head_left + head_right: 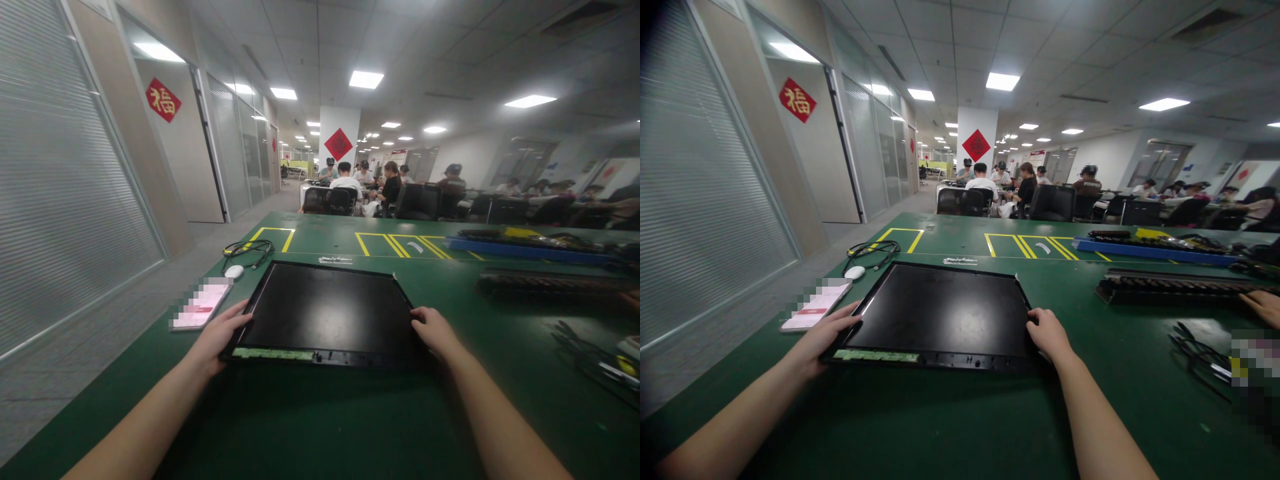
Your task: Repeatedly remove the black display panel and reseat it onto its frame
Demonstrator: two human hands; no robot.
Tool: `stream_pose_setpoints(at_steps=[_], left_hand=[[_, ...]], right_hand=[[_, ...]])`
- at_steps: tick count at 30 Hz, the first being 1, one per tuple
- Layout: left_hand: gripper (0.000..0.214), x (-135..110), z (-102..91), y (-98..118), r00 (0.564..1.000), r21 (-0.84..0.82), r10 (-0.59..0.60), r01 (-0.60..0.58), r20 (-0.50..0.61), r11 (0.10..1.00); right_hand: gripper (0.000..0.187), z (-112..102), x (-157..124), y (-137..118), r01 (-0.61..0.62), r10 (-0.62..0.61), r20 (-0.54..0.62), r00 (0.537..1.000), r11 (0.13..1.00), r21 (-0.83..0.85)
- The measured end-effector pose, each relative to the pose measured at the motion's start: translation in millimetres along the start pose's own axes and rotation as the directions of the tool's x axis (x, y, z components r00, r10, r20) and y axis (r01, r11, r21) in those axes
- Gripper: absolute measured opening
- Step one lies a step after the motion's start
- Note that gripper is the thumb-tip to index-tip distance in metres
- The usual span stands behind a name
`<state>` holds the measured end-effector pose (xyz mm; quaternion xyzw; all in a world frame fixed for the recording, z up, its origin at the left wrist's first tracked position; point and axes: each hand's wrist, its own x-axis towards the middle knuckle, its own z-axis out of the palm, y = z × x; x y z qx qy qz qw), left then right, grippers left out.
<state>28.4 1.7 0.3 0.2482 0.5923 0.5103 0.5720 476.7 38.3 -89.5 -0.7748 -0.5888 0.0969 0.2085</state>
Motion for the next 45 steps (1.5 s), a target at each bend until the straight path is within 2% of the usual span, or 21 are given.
stream_pose_setpoints(at_steps=[4,6,8,11,14,18,23,28,36,45], left_hand=[[0.066,5,-3.7,-2,1.000,-0.006,-0.016,0.017,0.022,1.000],[0.079,9,-8.0,-5,0.999,0.010,-0.003,0.003,0.043,1.000],[0.099,14,-13.2,-10,0.993,0.012,0.063,-0.065,0.100,0.998],[0.097,21,-20.0,-15,0.972,0.025,0.067,-0.075,0.226,0.997],[0.098,25,-23.3,-17,0.958,0.044,0.043,-0.058,0.285,0.997],[0.107,27,-25.6,-17,0.953,0.039,0.023,-0.036,0.302,0.999],[0.104,30,-28.9,-16,0.942,0.053,-0.004,-0.014,0.335,0.998],[0.101,26,-26.2,-12,0.952,0.049,-0.019,0.004,0.306,0.999],[0.103,10,-17.4,-5,0.966,0.052,0.039,-0.054,0.255,0.997],[0.102,8,-17.5,-6,0.946,0.007,0.084,-0.091,0.312,0.996]], right_hand=[[0.037,1,1,1,0.007,-0.007,-0.014,1.000,1.000,0.000],[0.036,1,1,1,0.001,-0.001,-0.021,1.000,1.000,0.000],[0.036,1,0,1,-0.010,0.010,-0.019,1.000,1.000,-0.002],[0.037,1,0,1,-0.015,0.015,-0.009,1.000,1.000,0.006],[0.037,1,0,2,-0.005,0.005,-0.012,1.000,1.000,0.018],[0.036,3,2,5,0.001,0.000,-0.021,1.000,1.000,0.013],[0.037,2,2,3,0.026,-0.026,-0.023,0.999,1.000,-0.008],[0.038,0,-1,-1,0.017,-0.018,-0.024,1.000,1.000,-0.026],[0.038,-4,-2,-2,0.023,-0.024,-0.017,1.000,0.999,-0.029],[0.035,-11,-6,-7,-0.021,0.021,-0.024,1.000,0.999,-0.039]])
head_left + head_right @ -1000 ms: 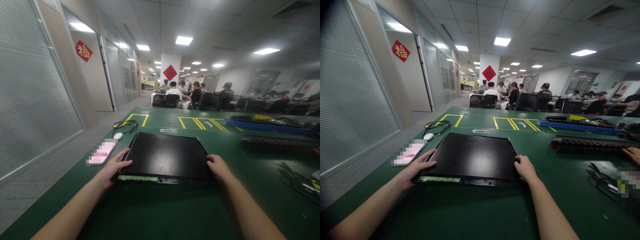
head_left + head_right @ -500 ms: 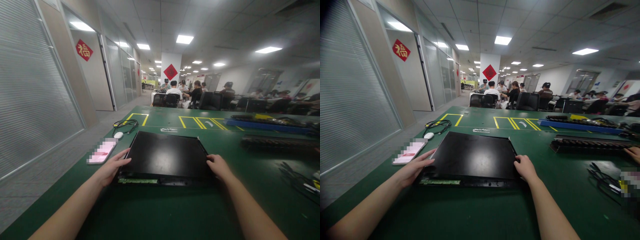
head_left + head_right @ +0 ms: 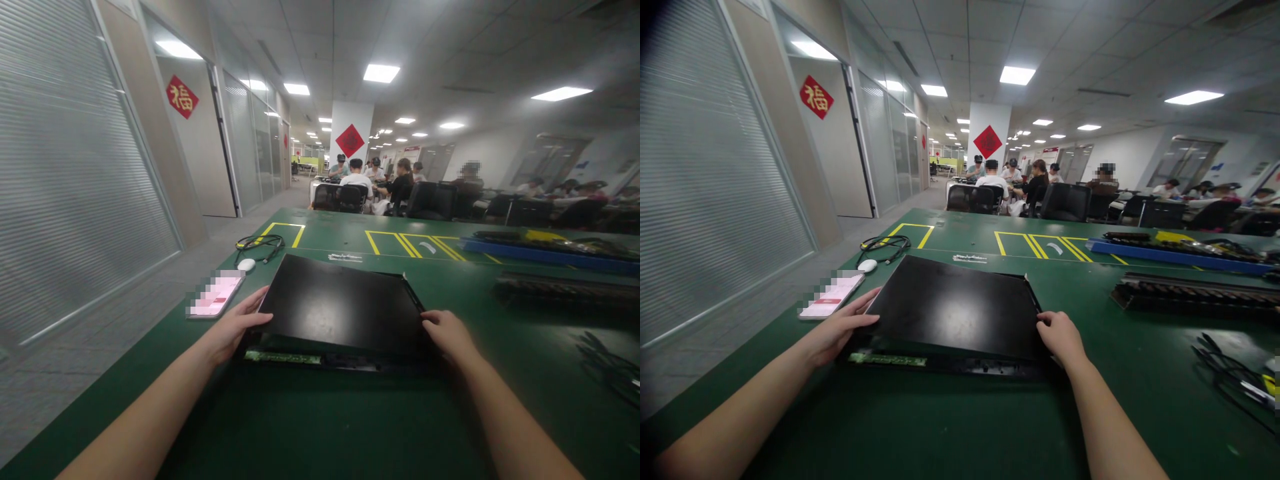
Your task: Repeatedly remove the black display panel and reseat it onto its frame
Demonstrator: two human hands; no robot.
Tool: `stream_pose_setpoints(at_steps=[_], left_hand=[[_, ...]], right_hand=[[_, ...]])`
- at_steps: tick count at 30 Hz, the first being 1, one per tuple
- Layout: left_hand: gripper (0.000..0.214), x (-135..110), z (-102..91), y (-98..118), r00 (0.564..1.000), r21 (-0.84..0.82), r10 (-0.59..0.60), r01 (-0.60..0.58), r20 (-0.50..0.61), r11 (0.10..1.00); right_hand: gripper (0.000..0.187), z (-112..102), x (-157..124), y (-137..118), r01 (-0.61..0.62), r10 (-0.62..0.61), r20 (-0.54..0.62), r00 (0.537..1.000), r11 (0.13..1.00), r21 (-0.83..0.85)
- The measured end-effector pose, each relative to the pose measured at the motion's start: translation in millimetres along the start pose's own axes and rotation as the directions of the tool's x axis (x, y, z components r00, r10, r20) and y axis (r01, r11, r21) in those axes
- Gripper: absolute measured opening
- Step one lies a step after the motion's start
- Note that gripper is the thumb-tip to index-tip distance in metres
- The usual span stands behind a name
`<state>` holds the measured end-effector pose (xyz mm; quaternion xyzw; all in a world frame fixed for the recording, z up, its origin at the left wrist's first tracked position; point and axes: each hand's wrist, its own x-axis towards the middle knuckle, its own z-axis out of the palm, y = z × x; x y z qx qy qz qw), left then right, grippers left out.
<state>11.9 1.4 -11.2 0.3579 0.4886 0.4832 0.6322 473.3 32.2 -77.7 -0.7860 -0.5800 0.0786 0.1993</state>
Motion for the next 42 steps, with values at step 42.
stream_pose_setpoints(at_steps=[42], left_hand=[[0.088,4.4,-0.6,-7.9,0.963,-0.179,0.246,-0.225,0.108,0.958]], right_hand=[[0.047,0.6,6.5,5.1,-0.118,0.125,-0.013,0.992,0.962,0.247]])
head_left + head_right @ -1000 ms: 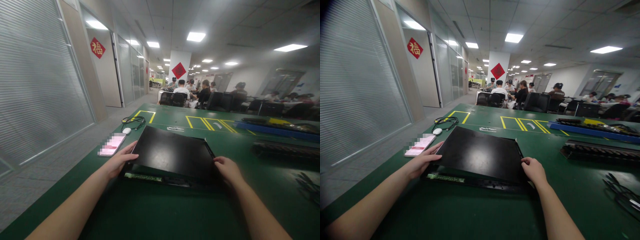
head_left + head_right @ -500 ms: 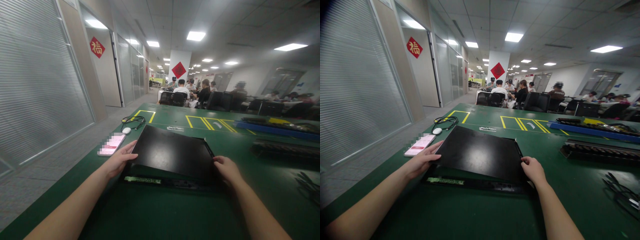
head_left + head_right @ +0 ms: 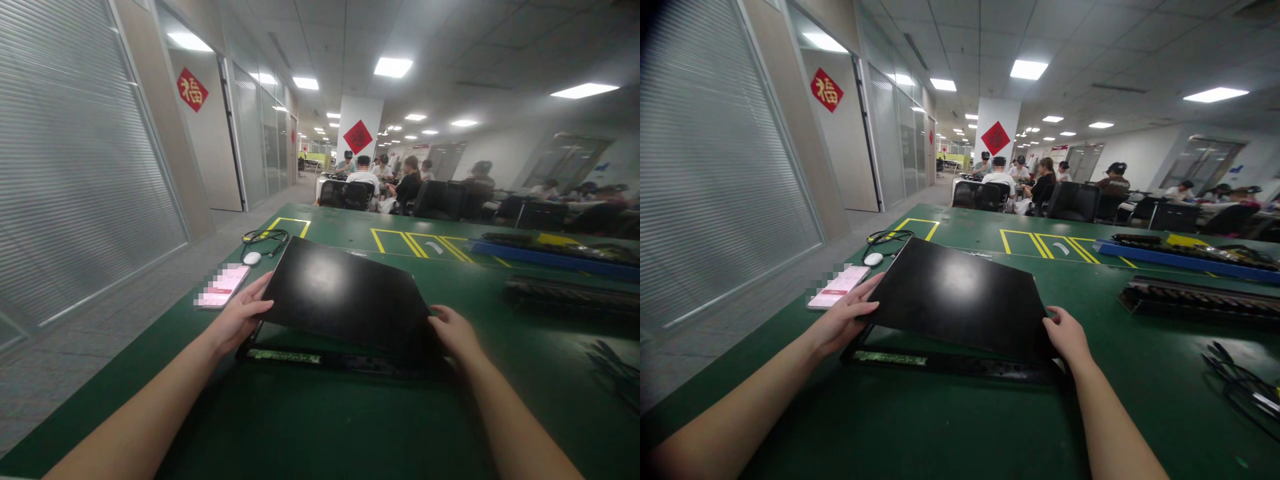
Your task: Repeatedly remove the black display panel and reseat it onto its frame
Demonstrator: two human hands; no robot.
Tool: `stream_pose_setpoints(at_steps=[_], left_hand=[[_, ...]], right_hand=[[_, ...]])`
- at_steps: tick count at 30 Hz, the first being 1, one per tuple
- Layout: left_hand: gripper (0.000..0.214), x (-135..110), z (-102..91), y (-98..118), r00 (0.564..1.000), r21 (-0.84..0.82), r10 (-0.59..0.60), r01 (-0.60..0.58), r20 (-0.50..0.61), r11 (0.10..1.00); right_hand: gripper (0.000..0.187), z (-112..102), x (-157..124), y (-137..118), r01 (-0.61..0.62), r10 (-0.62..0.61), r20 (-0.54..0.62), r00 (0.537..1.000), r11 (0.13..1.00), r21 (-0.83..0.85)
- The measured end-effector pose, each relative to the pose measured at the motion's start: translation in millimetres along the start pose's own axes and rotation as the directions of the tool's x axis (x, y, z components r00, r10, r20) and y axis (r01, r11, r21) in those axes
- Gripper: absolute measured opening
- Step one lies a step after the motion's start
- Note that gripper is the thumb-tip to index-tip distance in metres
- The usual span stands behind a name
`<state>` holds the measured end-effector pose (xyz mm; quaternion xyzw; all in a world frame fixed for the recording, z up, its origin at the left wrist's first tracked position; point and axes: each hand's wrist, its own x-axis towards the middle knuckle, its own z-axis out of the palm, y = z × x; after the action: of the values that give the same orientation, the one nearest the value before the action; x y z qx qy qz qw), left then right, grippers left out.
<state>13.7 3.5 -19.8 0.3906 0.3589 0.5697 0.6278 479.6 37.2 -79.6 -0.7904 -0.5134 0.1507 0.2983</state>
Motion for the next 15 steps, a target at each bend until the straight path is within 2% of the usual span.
stream_pose_setpoints(at_steps=[7,15], left_hand=[[0.090,-0.1,0.2,-0.1,1.000,0.022,0.021,-0.021,-0.016,1.000],[0.088,-2.2,2.0,1.7,0.999,0.046,0.021,-0.019,-0.033,0.999]], right_hand=[[0.038,2.3,2.4,4.5,-0.019,0.020,-0.002,1.000,0.996,0.092],[0.042,5.2,2.8,4.0,-0.024,0.021,0.024,0.999,0.992,0.124]])
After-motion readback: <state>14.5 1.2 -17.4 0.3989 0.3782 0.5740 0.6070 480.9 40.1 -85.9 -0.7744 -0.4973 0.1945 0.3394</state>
